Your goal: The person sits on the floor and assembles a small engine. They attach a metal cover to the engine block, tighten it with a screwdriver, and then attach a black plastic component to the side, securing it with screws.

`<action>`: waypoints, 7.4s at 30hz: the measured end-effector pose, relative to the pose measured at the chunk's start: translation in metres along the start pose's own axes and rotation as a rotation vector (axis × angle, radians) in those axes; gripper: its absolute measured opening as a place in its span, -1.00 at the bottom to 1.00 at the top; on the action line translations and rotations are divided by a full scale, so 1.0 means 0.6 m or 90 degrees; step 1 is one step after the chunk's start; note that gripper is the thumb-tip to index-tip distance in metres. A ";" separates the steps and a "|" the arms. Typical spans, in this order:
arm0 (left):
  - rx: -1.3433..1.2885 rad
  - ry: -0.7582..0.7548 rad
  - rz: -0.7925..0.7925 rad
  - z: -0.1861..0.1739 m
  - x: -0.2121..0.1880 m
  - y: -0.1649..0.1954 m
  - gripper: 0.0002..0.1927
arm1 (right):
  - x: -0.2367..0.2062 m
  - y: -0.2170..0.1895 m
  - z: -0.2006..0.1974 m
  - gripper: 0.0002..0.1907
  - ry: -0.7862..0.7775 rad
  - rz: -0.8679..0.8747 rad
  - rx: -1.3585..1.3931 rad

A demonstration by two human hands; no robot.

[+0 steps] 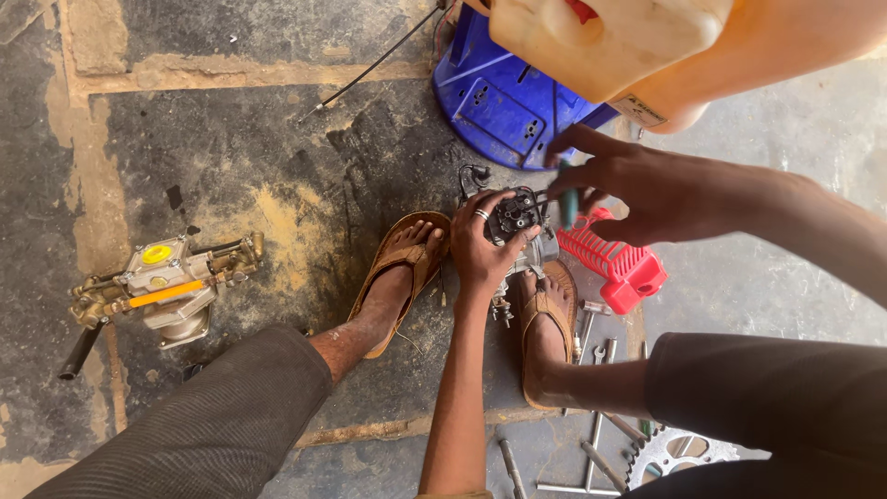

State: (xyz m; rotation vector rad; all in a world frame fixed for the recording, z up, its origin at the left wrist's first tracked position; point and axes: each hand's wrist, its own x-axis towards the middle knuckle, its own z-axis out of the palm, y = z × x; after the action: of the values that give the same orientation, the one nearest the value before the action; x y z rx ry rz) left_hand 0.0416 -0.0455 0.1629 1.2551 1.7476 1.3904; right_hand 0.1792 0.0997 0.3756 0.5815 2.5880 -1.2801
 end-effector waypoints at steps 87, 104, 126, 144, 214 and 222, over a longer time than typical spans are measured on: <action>-0.012 0.017 0.009 -0.010 0.001 0.005 -0.44 | 0.030 -0.048 0.016 -0.76 0.307 -0.240 -0.531; 0.003 0.009 0.001 -0.001 0.001 -0.005 -0.42 | 0.027 -0.036 0.026 -0.63 0.015 0.231 -0.553; -0.001 0.007 -0.006 -0.005 0.002 0.001 -0.43 | 0.029 -0.064 -0.006 -0.70 0.246 -0.139 -0.591; -0.004 0.014 0.009 -0.004 0.001 0.002 -0.43 | 0.021 -0.023 0.025 -0.62 0.044 0.145 -0.575; -0.008 0.011 0.001 0.000 0.001 0.008 -0.44 | 0.019 -0.032 0.019 -0.76 0.052 0.197 -0.549; -0.001 0.005 -0.012 0.000 -0.001 0.003 -0.44 | 0.029 -0.056 0.022 -0.67 -0.097 0.327 -0.549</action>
State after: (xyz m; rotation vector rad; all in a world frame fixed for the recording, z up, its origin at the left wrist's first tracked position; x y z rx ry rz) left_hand 0.0426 -0.0461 0.1647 1.2306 1.7597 1.3870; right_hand 0.1490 0.0754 0.3860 0.8203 2.3128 -0.0196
